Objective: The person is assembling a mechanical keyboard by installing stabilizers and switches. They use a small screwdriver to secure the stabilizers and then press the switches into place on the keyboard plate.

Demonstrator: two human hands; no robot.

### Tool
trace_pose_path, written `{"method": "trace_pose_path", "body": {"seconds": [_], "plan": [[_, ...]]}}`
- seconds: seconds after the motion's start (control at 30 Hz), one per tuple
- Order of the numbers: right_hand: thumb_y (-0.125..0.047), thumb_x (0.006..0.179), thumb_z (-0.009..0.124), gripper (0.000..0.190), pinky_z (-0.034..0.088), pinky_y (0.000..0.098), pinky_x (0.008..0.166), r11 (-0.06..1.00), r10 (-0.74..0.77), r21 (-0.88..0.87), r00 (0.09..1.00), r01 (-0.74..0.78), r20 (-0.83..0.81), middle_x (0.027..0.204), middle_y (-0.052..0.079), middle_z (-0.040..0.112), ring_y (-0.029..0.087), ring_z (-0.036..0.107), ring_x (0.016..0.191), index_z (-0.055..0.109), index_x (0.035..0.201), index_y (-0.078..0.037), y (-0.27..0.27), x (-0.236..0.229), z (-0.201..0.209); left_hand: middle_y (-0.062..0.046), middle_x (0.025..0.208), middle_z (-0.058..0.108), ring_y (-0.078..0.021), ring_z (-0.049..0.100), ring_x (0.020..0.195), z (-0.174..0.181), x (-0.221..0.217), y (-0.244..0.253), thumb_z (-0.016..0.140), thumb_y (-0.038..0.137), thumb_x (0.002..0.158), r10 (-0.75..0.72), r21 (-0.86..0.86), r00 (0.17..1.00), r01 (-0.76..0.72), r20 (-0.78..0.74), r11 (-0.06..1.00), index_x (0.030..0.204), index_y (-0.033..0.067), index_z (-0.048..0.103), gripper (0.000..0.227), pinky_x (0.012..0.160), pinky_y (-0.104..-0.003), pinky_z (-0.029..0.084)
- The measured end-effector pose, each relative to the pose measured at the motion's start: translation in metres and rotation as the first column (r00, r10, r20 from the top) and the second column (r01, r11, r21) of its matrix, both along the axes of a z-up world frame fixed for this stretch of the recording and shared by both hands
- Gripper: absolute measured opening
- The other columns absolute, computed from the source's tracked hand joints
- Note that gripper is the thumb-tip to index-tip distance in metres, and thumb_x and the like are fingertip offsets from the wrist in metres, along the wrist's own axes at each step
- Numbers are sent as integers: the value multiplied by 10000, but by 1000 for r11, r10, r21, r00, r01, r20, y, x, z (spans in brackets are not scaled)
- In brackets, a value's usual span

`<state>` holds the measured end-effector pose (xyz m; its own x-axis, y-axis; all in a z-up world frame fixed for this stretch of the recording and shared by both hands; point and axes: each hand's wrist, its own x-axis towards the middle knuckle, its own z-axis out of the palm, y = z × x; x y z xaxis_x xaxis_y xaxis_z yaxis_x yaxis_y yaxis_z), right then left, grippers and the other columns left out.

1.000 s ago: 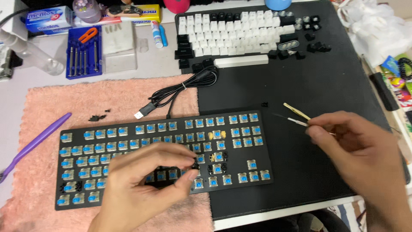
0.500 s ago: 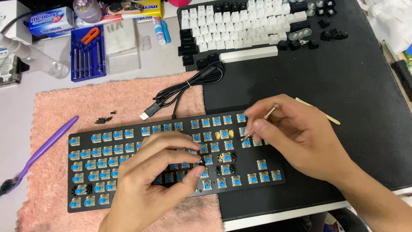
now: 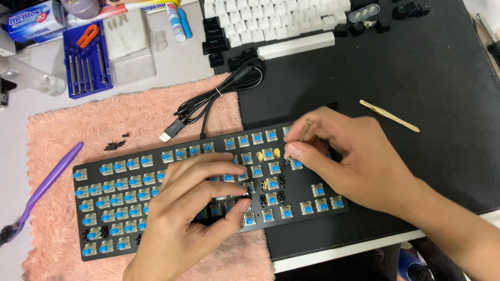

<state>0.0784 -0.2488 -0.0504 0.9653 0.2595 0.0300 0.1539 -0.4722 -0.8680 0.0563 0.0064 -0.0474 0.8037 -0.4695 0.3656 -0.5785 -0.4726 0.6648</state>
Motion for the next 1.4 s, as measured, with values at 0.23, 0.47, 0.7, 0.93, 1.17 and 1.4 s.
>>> {"method": "trace_pose_path", "body": {"seconds": [0.23,0.47,0.7,0.93,1.17,1.4], "plan": [[-275,945,676,256,446,233,559,987,46,-149,992,-64,-119,865,-81,793,37,591,559,667,743,-118,6,23,19,-31,1136,739,-277,703,1174,-1,0,-1,747,210,899,-12,26,1000,12,-6,1000,912,135,733,77,1028,-426,465],[-238,941,726,233,427,247,525,988,-2,-149,959,-42,-284,809,-63,769,63,564,550,703,743,-116,11,29,29,-24,1133,745,-275,692,1192,-2,0,0,741,214,900,-6,48,1000,7,-30,999,903,151,735,64,1032,-433,448],[-214,931,687,302,460,247,637,991,32,-122,984,-54,-177,872,-53,803,46,679,711,616,659,-104,5,24,22,2,1142,743,-259,686,1192,-2,1,2,755,226,903,-23,39,999,24,-38,999,915,158,733,72,1017,-427,458],[-208,931,693,267,413,244,569,992,-28,-123,974,0,-226,879,-63,784,66,546,590,687,686,-101,9,22,23,51,1117,776,-251,656,1232,-2,0,2,748,252,907,-25,52,998,28,-60,998,919,174,744,79,1011,-432,432],[-241,949,658,313,352,274,508,984,12,-175,987,-40,-160,869,-85,769,78,435,502,650,662,-115,10,23,22,23,1197,754,-300,596,1302,4,-2,1,781,253,871,-90,44,993,94,-78,995,941,157,734,127,1108,-514,399],[-217,929,659,238,395,260,558,985,-38,-175,981,4,-192,862,-83,764,63,512,563,677,712,-119,12,23,23,-37,1325,727,-395,465,1491,6,-10,-15,760,198,919,-173,6,969,177,-175,984,954,168,653,117,1080,-550,340]]}}
